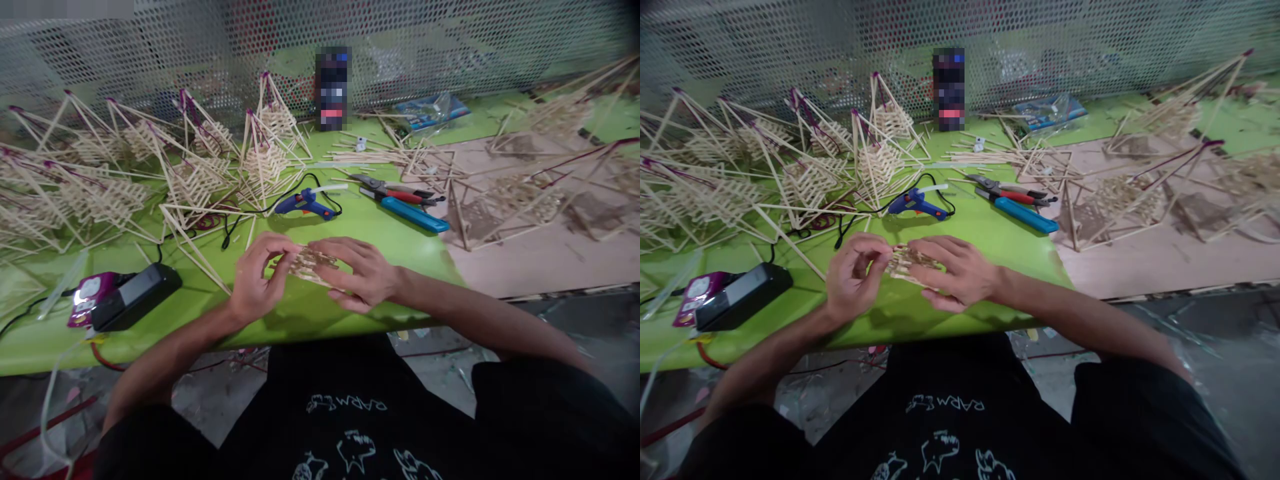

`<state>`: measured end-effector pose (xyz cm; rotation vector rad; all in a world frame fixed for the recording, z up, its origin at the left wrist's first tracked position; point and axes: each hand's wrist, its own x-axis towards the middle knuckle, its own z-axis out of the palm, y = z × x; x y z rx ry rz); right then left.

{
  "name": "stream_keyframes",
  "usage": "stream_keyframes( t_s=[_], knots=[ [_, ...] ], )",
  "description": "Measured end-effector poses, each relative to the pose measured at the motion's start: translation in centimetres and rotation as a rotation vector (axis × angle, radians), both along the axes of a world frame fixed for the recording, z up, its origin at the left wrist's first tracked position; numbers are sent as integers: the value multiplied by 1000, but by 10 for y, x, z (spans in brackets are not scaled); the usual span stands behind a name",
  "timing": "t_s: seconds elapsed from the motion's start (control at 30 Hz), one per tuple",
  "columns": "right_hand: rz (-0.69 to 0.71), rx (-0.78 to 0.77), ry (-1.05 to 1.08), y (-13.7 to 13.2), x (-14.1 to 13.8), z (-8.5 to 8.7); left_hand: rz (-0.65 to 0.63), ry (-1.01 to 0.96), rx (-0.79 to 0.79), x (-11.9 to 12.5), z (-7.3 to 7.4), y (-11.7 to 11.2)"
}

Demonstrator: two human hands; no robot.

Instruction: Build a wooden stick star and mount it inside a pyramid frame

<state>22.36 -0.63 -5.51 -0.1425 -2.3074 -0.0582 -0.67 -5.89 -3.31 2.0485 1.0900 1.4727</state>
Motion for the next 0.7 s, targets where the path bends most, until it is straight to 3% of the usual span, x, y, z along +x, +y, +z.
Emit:
stream_keyframes(
  t_s=[0.3,0.5,0.7],
  knots=[
    [-51,-16,-37,1,-6,-6,97,28,95,-9,1,10],
    [-14,-109,30,5,-9,-8,106,66,159,-14,5,13],
    [-22,87,86,1,-7,-3,137,98,232,-19,14,13]
  ],
)
